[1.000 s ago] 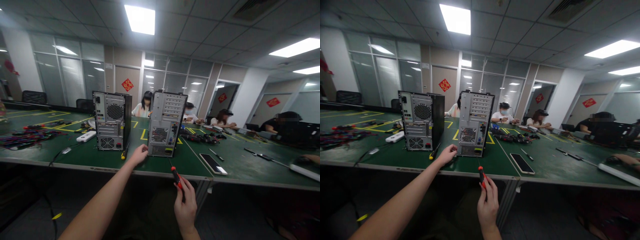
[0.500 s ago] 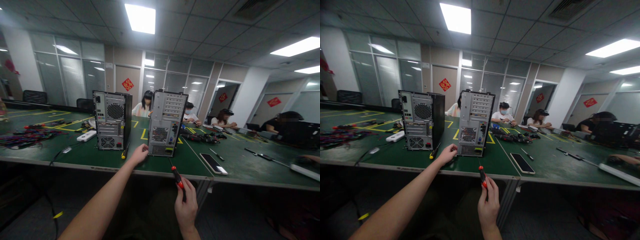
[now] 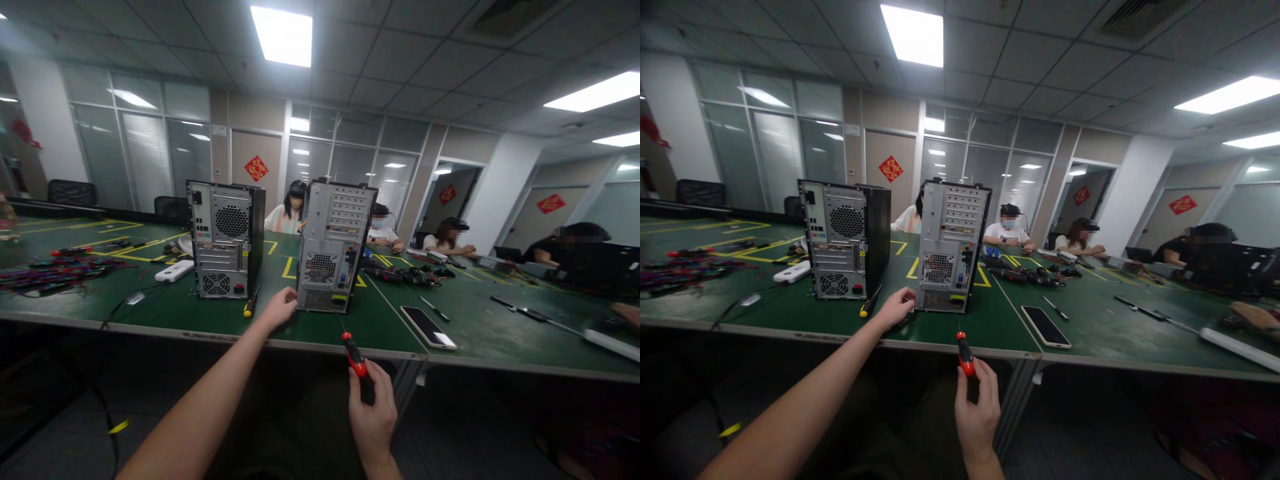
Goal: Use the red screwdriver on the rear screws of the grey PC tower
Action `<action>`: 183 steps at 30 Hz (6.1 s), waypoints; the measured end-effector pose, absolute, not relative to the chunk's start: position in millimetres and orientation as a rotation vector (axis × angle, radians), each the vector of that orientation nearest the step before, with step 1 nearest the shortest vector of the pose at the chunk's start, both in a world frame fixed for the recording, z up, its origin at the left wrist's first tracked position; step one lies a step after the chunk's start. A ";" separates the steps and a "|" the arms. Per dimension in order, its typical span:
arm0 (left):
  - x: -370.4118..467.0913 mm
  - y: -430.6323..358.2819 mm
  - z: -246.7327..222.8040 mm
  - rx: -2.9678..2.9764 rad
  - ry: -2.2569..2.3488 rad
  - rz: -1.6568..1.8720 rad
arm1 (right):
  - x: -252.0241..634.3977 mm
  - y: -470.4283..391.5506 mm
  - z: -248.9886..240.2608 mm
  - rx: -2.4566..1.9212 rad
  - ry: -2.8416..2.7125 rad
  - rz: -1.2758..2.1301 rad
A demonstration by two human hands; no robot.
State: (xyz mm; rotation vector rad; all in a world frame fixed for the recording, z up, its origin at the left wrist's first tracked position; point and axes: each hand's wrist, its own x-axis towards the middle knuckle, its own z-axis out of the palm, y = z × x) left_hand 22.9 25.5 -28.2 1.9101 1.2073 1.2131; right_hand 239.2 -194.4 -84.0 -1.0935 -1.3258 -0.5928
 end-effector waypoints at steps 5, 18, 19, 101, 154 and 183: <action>22.2 21.8 -25.0 1.895 1.199 1.205 | 240.2 -194.2 -84.8 -1.098 -1.352 -0.570; 23.5 23.0 -24.3 1.891 1.249 1.195 | 241.2 -194.2 -86.6 -1.104 -1.344 -0.559; 23.3 22.6 -24.1 1.894 1.246 1.194 | 241.0 -194.4 -86.2 -1.102 -1.345 -0.561; 17.9 22.0 -23.7 1.885 1.218 1.179 | 234.7 -197.5 -80.8 -1.122 -1.346 -0.516; 18.8 18.0 -21.8 1.896 1.245 1.216 | 234.1 -188.2 -80.2 -1.085 -1.321 -0.535; 18.3 12.3 -14.2 1.883 1.267 1.197 | 231.8 -188.2 -79.7 -1.108 -1.333 -0.530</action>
